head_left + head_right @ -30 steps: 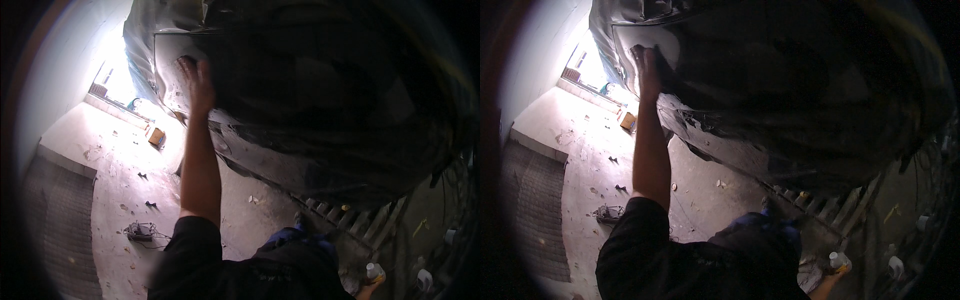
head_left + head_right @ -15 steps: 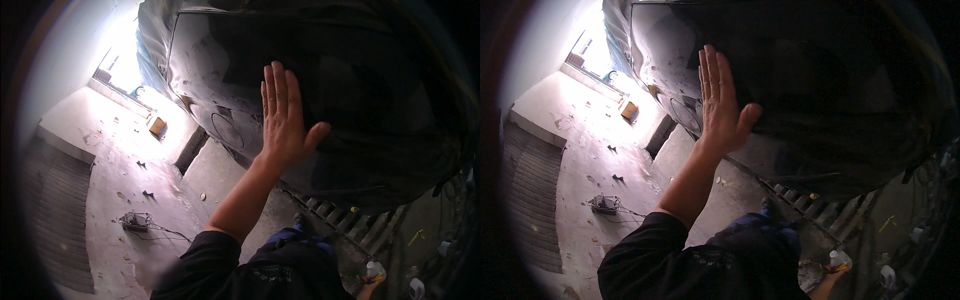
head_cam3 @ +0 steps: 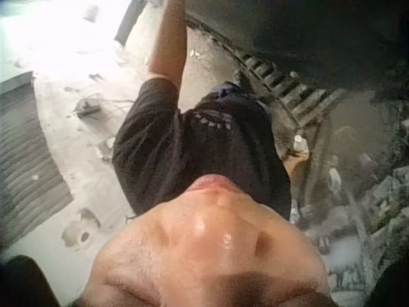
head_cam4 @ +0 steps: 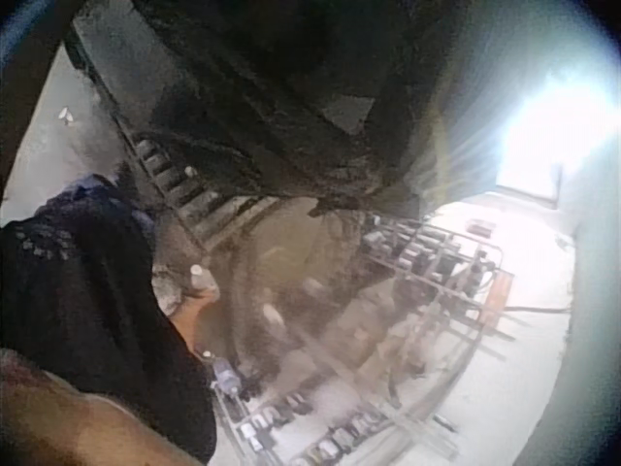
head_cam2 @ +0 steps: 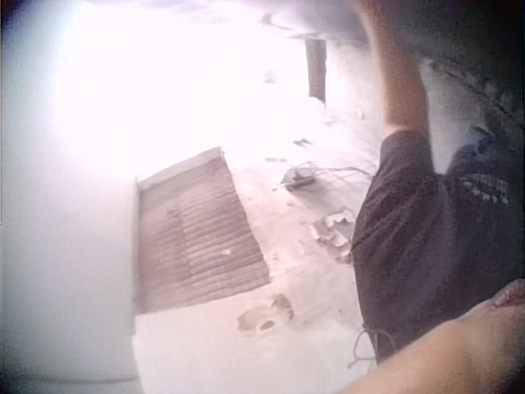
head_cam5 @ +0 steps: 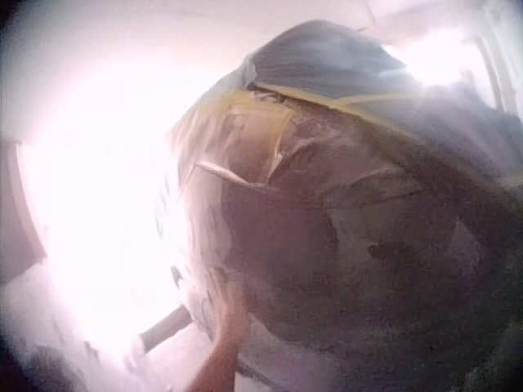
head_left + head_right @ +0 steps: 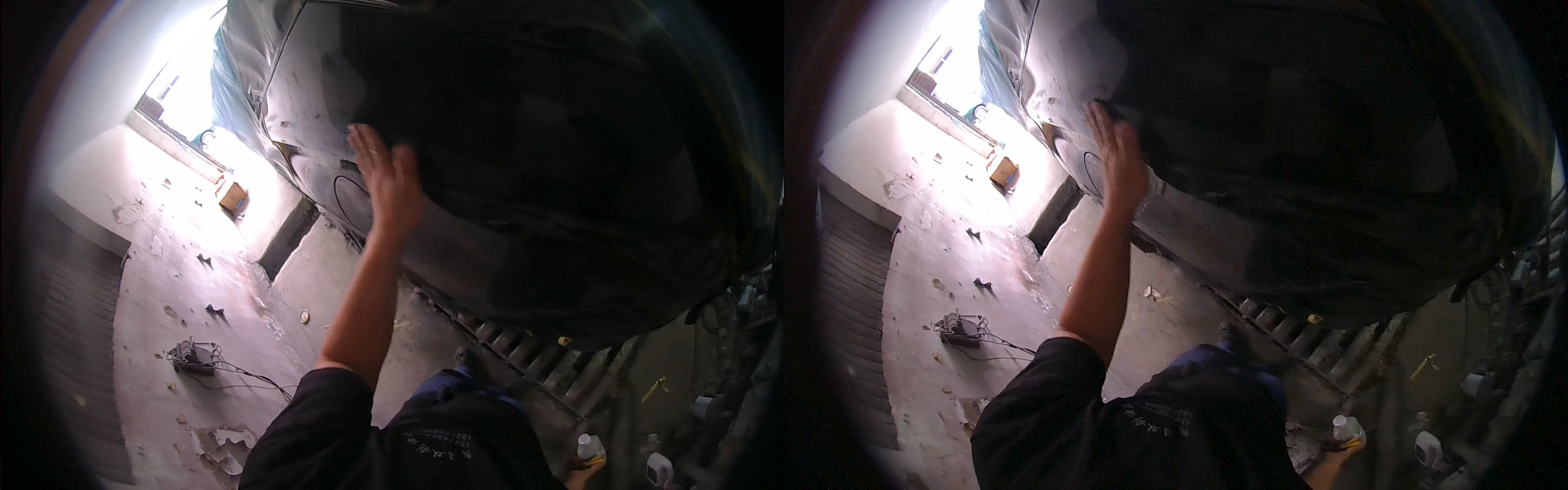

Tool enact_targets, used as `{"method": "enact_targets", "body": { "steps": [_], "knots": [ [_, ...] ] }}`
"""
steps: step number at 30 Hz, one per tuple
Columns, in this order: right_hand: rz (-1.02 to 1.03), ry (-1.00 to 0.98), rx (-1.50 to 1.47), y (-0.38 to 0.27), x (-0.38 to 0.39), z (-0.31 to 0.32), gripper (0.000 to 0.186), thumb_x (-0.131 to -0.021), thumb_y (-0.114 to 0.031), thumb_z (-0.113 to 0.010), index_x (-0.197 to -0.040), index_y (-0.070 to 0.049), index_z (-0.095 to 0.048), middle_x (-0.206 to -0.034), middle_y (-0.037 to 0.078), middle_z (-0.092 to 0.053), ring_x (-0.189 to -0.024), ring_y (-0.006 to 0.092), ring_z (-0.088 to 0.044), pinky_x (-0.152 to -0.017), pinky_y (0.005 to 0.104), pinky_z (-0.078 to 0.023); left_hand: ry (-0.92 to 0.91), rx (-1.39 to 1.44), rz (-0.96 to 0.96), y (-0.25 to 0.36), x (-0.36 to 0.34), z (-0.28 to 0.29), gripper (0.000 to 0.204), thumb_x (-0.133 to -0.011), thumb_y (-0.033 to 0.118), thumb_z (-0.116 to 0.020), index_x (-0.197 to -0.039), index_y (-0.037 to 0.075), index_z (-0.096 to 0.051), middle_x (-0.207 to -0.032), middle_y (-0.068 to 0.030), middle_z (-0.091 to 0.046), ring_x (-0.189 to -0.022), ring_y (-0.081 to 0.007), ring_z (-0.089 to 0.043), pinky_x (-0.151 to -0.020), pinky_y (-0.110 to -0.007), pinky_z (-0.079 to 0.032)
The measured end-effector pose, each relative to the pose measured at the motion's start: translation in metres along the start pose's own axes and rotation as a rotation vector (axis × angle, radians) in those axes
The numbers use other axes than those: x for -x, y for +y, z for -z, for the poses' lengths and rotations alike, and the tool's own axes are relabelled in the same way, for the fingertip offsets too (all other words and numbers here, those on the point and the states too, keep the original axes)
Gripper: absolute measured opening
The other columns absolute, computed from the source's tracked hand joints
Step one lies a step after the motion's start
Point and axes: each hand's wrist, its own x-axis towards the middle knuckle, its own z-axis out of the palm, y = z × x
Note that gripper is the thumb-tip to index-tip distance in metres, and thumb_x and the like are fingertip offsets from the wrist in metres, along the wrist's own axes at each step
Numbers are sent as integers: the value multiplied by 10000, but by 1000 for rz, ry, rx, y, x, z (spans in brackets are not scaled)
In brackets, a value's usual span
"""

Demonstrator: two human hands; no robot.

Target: The person sands a black car hood using a sanding block while repeatedly pouring liquid from a plastic bottle onto the surface. They wipe the hood with their hand, then walk to a red bucket to refill the bottle before returning to the car.

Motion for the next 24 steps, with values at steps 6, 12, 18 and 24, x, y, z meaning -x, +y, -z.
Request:
{"method": "enact_targets", "body": {
  "steps": [6,12,18,24],
  "knots": [
    [-135,4,-220,-32,14,5,657,-929,-346,-588,-1466,-141,-269,-1353,148,-373,-1241,290,-434,-984,428,-426,183,291,492,-105,-58,11,795,-1035,502,-299,-1499,-119,-127,-1588,-311,-72,-1490,-416,-57,-1207,-443,-90],
    [-359,234,-258,-30,-15,15,684,-872,-619,-504,-1359,-148,-409,-1244,129,-478,-983,257,-537,-739,408,-479,211,242,262,-101,-4,-32,750,-1051,446,-246,-1502,-125,-66,-1598,-298,3,-1498,-400,26,-1210,-439,8],
    [-577,394,-146,-95,-29,11,796,-821,-819,-435,-1276,-169,-494,-771,77,-540,-501,211,-470,-402,329,-354,163,142,43,-28,93,-59,784,-1008,400,-358,-1526,-77,-14,-1601,-296,26,-1496,-426,46,-1189,-538,20],
    [-662,182,-181,-121,-43,31,793,-822,-815,-447,-1215,-128,-505,-661,56,-454,-454,198,-394,-401,354,-322,70,126,4,3,191,-100,830,-995,519,-321,-1555,4,10,-1611,-265,64,-1493,-435,61,-1177,-568,29]
  ]
}}
